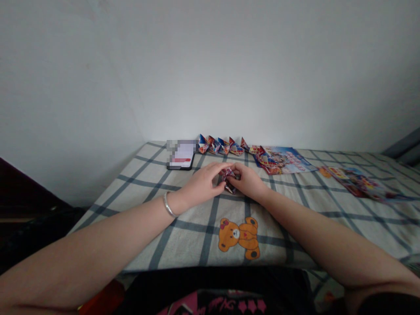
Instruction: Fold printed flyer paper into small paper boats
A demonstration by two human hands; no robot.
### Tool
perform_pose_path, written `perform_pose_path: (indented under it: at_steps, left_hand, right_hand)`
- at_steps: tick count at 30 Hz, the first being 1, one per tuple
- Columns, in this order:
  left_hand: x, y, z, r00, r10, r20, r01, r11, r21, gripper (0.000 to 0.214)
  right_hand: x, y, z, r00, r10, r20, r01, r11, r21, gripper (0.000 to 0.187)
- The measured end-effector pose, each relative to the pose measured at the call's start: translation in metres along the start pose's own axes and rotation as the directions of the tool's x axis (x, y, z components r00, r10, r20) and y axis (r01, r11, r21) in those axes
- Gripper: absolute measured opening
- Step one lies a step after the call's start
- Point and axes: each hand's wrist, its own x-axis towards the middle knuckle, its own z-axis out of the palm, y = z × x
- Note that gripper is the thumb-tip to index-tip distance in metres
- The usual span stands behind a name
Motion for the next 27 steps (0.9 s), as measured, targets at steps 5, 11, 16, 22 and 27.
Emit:
perform_pose_path:
  at_steps: [5, 11, 16, 22, 27]
  left_hand:
    - [-0.002, -0.010, -0.001, 0.999, -0.028, -0.018, 0.026, 0.997, -0.075, 0.046]
    - [-0.003, -0.015, -0.006, 0.999, -0.014, 0.047, 0.017, 0.998, -0.056, 0.037]
    - [-0.002, -0.018, -0.009, 0.995, -0.023, 0.097, 0.029, 0.998, -0.063, 0.038]
    - [-0.002, -0.026, -0.011, 0.987, 0.066, 0.144, -0.053, 0.994, -0.096, 0.034]
    - [-0.001, -0.030, -0.016, 0.947, 0.197, 0.255, -0.183, 0.980, -0.076, 0.036]
  right_hand:
    - [-0.004, -0.001, -0.009, 0.995, -0.013, 0.095, 0.005, 0.997, 0.077, 0.003]
    - [-0.004, 0.001, -0.025, 0.972, -0.144, 0.188, 0.140, 0.990, 0.034, 0.010]
    - [-0.002, 0.006, -0.030, 0.950, -0.249, 0.190, 0.264, 0.963, -0.058, 0.016]
    - [0.001, 0.018, -0.032, 0.911, -0.361, 0.201, 0.381, 0.922, -0.071, 0.016]
    - [0.006, 0.027, -0.033, 0.865, -0.445, 0.230, 0.461, 0.887, -0.021, 0.020]
